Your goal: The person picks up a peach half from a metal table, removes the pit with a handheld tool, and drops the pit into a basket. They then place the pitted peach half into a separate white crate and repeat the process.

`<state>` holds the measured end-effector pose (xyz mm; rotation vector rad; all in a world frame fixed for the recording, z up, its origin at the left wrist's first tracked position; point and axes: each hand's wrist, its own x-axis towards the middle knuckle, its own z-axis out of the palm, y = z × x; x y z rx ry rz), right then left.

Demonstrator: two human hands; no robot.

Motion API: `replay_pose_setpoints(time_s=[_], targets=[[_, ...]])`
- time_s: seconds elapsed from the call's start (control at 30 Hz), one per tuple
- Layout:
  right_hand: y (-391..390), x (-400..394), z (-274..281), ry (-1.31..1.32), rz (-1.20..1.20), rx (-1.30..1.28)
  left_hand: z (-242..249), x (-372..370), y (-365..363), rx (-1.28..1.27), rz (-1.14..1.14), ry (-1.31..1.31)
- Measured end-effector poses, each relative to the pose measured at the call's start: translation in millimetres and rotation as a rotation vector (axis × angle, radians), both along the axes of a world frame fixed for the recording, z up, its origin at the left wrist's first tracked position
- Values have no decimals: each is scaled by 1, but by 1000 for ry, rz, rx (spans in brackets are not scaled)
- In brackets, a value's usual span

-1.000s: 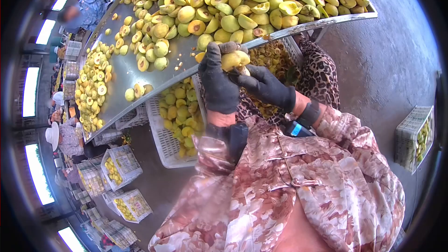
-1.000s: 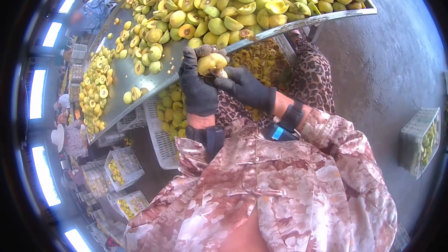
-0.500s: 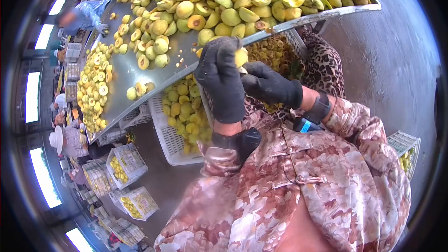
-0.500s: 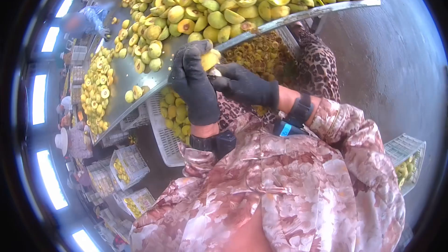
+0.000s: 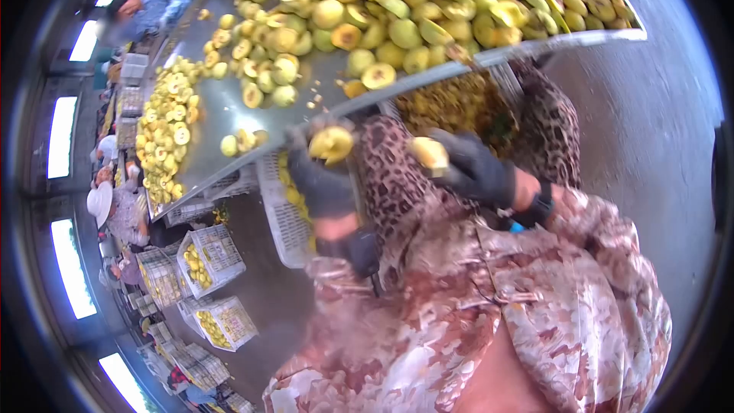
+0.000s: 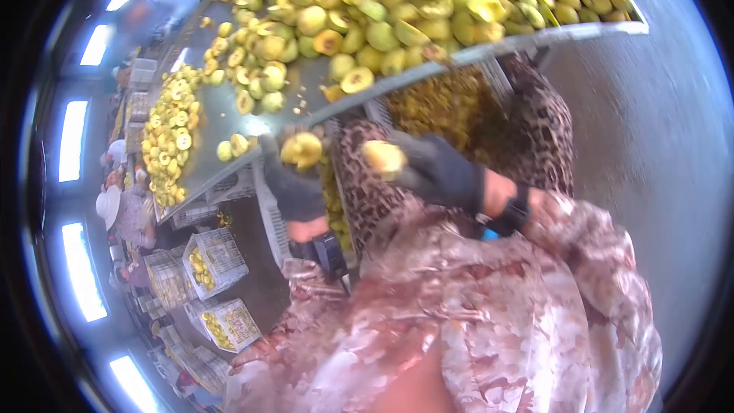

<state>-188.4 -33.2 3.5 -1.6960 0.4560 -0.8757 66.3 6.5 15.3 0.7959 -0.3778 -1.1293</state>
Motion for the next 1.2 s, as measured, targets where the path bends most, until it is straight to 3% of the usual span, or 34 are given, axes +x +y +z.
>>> replay_pose_setpoints(time_s=[0.03,0.07,0.1,0.13,0.17,0.2,0.3,0.33,0.37,0.47,0.5,0.57,0.6,0.63,0.73,0.83,1.0,1.07,1.17,1.2], targets=[[-8,-10,-23,112,9,72,-3,31,9,259,242,-583],[-13,-14,-74,581,-87,-80,-19,74,6,366,231,-872],[-20,-28,-69,1095,133,-249,-28,103,5,364,323,-1260],[-21,-35,-85,1183,189,-205,-36,129,-2,357,409,-1647],[-18,-39,-87,908,63,-168,-39,142,-16,346,504,-2020],[-27,-34,-79,849,8,-112,-36,144,-35,320,440,-1828],[-26,-19,-48,561,-23,233,-37,161,-109,185,292,-1971],[-27,-18,-41,442,-17,362,-75,190,-140,256,244,-2039],[-27,-19,-42,428,-38,306,-108,211,-166,326,197,-2107],[-20,-25,-46,390,-96,205,-84,185,-171,677,193,-2086],[-22,-27,-38,331,-108,263,-103,215,-177,460,203,-2053],[-25,-24,-19,196,-124,399,-47,189,-150,228,-181,-1076],[-28,-15,-1,171,-104,352,-15,146,-125,137,-245,-815],[-31,-5,0,182,-68,302,14,107,-100,119,-300,-725],[-38,25,0,176,37,222,13,39,-58,-54,-271,-664],[-31,43,17,97,-23,264,19,-18,-27,-64,-266,-504],[-24,37,10,82,-103,307,31,-59,-17,-37,-232,-292],[-26,31,11,125,-141,303,26,-67,-17,-93,-234,-406],[-25,28,5,177,-184,262,19,-71,-18,-37,-259,7],[-23,30,3,132,-195,252,20,-74,-18,11,-212,-34]])
